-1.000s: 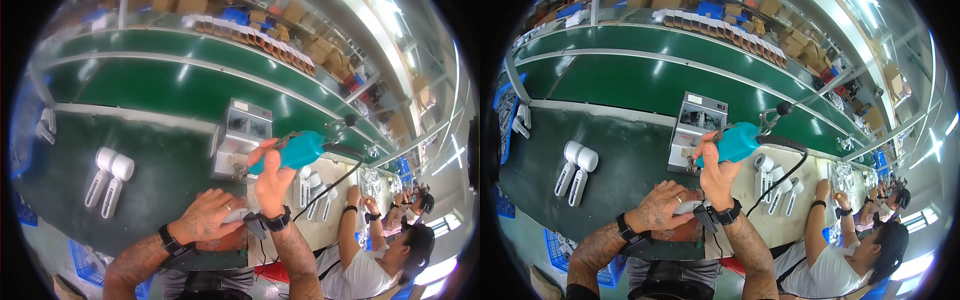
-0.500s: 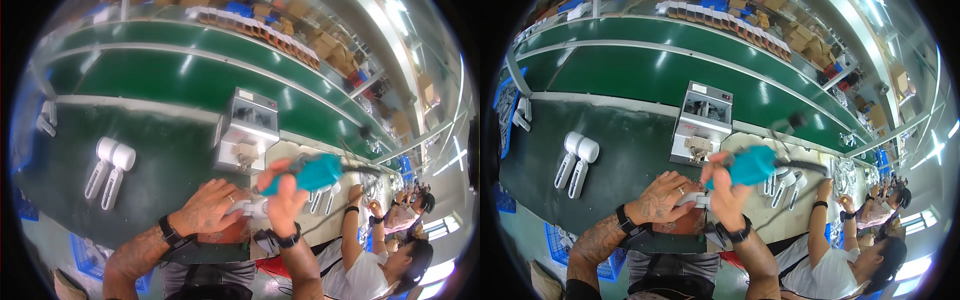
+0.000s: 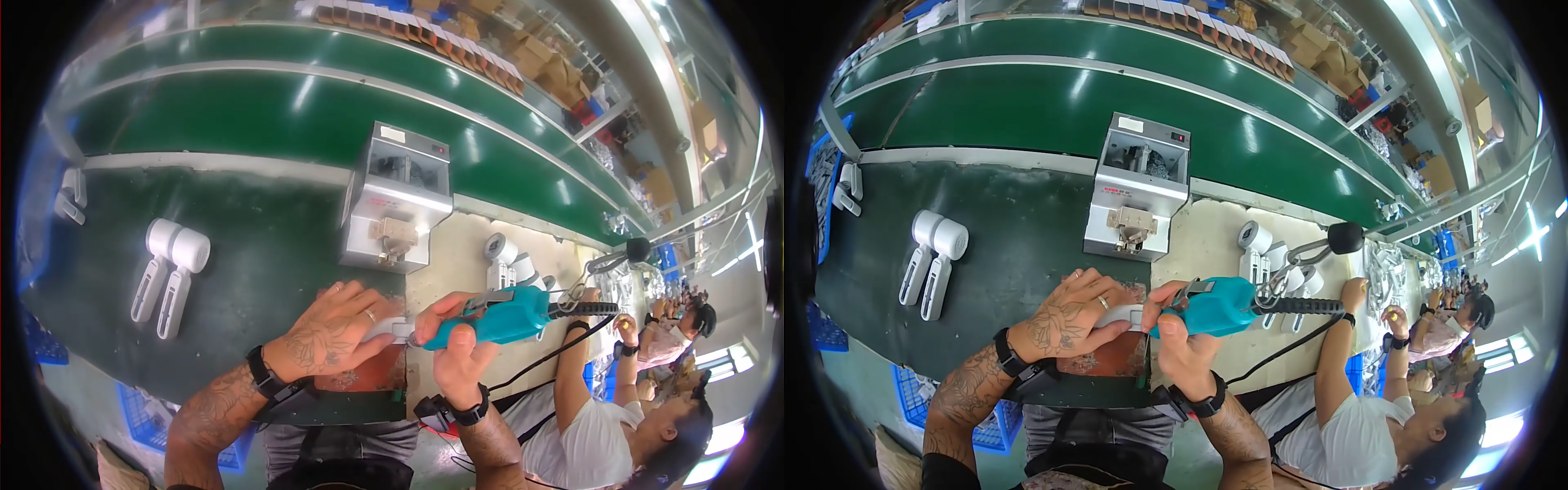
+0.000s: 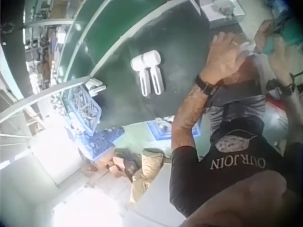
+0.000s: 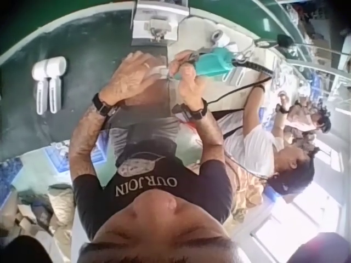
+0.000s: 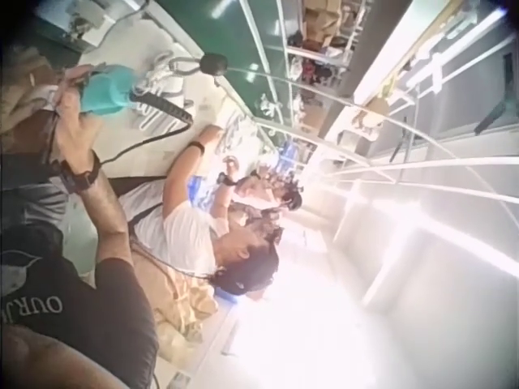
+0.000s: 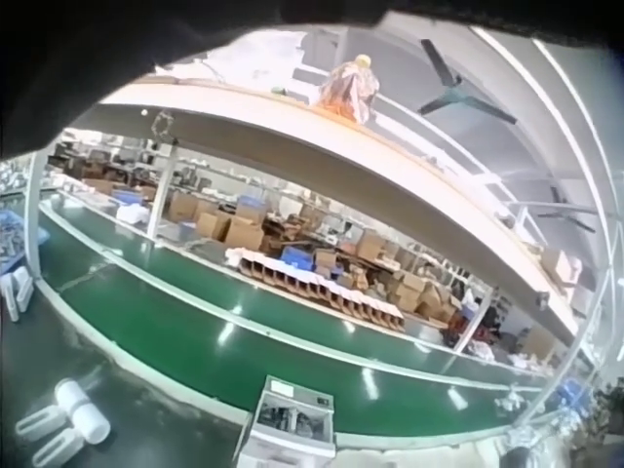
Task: The person picks up a fan from a bin, places it on a work surface, and drives a screw into it using a power screwdriver. They then set the fan aside and repeat the process for several other fans.
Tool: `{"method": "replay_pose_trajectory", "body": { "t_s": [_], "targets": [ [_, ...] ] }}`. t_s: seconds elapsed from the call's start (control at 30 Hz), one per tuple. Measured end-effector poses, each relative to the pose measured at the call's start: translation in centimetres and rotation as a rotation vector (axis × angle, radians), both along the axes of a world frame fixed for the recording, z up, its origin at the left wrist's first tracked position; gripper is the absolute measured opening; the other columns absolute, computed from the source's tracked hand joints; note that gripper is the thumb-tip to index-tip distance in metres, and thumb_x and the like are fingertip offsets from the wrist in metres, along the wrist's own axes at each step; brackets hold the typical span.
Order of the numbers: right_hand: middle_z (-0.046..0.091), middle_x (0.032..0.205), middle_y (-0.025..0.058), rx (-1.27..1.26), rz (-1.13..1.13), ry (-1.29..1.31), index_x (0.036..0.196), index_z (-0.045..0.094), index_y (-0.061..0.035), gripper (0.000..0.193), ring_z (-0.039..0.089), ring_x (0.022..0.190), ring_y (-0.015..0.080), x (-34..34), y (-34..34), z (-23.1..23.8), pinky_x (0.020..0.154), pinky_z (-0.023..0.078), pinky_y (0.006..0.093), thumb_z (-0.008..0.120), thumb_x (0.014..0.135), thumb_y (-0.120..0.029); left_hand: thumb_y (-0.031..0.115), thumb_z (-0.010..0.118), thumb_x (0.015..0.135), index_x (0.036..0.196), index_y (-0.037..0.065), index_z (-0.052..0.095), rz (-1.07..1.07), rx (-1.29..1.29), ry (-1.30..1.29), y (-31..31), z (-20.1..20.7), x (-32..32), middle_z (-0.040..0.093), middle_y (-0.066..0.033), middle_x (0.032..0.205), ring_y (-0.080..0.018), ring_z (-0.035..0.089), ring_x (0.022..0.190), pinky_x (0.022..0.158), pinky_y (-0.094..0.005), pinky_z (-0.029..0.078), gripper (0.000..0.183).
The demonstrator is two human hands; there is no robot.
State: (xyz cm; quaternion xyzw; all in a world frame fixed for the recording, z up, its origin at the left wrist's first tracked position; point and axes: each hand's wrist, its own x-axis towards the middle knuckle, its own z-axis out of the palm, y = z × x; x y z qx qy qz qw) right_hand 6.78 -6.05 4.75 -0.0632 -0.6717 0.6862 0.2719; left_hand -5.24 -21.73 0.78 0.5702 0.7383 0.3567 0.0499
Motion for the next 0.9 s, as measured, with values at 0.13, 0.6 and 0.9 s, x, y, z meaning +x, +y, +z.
{"method": "replay_pose_trajectory", "body": {
  "t_s": [0.13,0.6,0.9],
  "targets": [
    [0.057,0.074,0.0103,-0.020,0.004,0.036,0.104,0.051,0.0014,0.058,0.057,0.067,0.0203,-0.3,-0.3,-0.5,0.062,0.047,0.0340,0.066,0.094,-0.053,0.026,0.068,0.090,0.131,0.009,0.059,0.009,-0.008,0.041,0.2,0.0,0.0,0.060,-0.0061,0.112,-0.0267,0.054,0.104,0.089,-0.0421,0.046,0.046],
    [0.060,0.084,0.0066,0.122,-0.063,0.037,0.103,0.055,-0.0028,0.034,0.058,0.075,0.0160,1.5,-0.4,-3.0,0.068,0.047,0.0306,0.059,0.102,-0.037,0.021,0.074,0.082,0.119,0.006,0.065,-0.046,0.121,0.130,-0.3,0.4,0.6,0.063,-0.0086,0.124,-0.0303,0.060,0.109,0.091,-0.0437,0.047,0.041],
    [0.042,0.060,0.0006,-0.164,-0.201,0.278,0.095,0.045,-0.0093,0.064,0.039,0.044,0.0131,8.8,-3.2,2.0,0.042,0.036,0.0294,0.053,0.091,-0.073,0.022,0.079,0.082,0.119,0.011,0.067,0.341,-0.030,0.013,-8.8,0.1,5.3,0.068,-0.0125,0.097,-0.0329,0.064,0.084,0.074,-0.0430,0.053,0.040]
  ]
}}
